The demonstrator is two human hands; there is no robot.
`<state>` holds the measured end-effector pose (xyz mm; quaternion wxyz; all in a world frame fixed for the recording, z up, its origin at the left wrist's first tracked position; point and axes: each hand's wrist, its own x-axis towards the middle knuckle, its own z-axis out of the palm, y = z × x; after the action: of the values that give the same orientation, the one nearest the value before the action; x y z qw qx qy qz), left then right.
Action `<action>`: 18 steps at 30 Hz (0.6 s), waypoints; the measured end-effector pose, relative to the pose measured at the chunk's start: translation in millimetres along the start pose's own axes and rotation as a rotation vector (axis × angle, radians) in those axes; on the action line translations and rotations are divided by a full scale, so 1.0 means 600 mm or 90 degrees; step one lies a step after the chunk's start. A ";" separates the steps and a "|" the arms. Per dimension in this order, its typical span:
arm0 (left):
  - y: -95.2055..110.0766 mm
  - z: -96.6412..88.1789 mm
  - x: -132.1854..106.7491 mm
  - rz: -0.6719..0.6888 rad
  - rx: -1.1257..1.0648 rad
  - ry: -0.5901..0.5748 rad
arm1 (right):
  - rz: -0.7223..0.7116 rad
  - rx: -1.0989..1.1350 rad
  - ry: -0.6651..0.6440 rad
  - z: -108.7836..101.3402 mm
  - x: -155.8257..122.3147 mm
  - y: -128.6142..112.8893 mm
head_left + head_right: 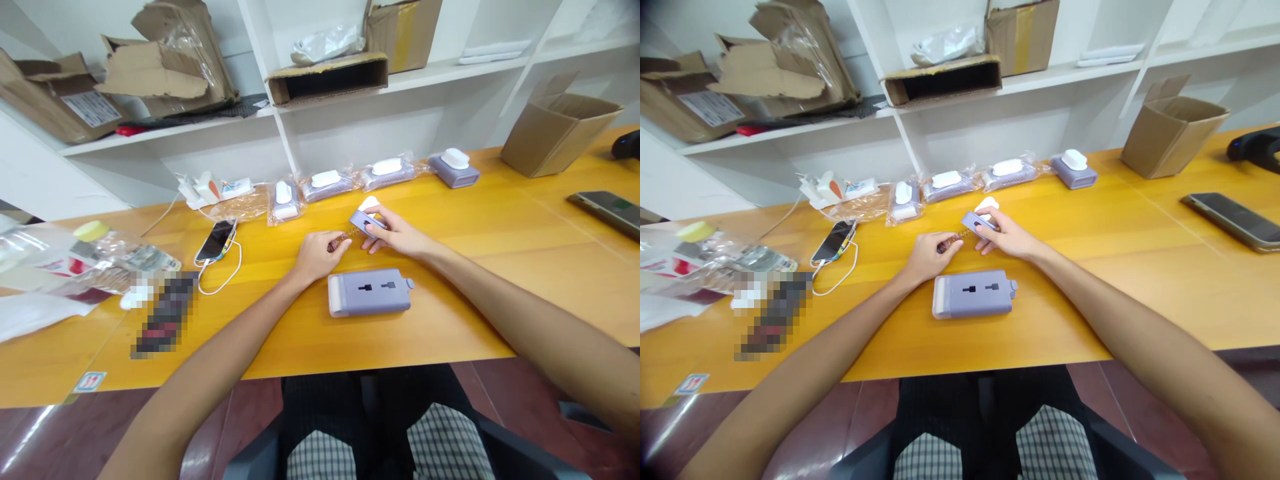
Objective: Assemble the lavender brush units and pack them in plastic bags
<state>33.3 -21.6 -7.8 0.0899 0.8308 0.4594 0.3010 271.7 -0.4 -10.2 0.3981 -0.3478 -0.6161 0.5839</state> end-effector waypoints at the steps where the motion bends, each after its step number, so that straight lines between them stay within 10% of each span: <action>1: 0.000 0.000 0.000 0.000 0.003 -0.004 | 0.007 0.001 0.002 0.002 -0.001 -0.002; 18: 0.023 0.002 -0.005 0.039 0.036 0.115 | 0.021 -0.028 0.015 0.026 -0.001 -0.004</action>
<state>42.7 -31.6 -4.3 0.0152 0.8163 0.4484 0.3639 258.2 -8.3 -7.7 0.3878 -0.3735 -0.6185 0.5723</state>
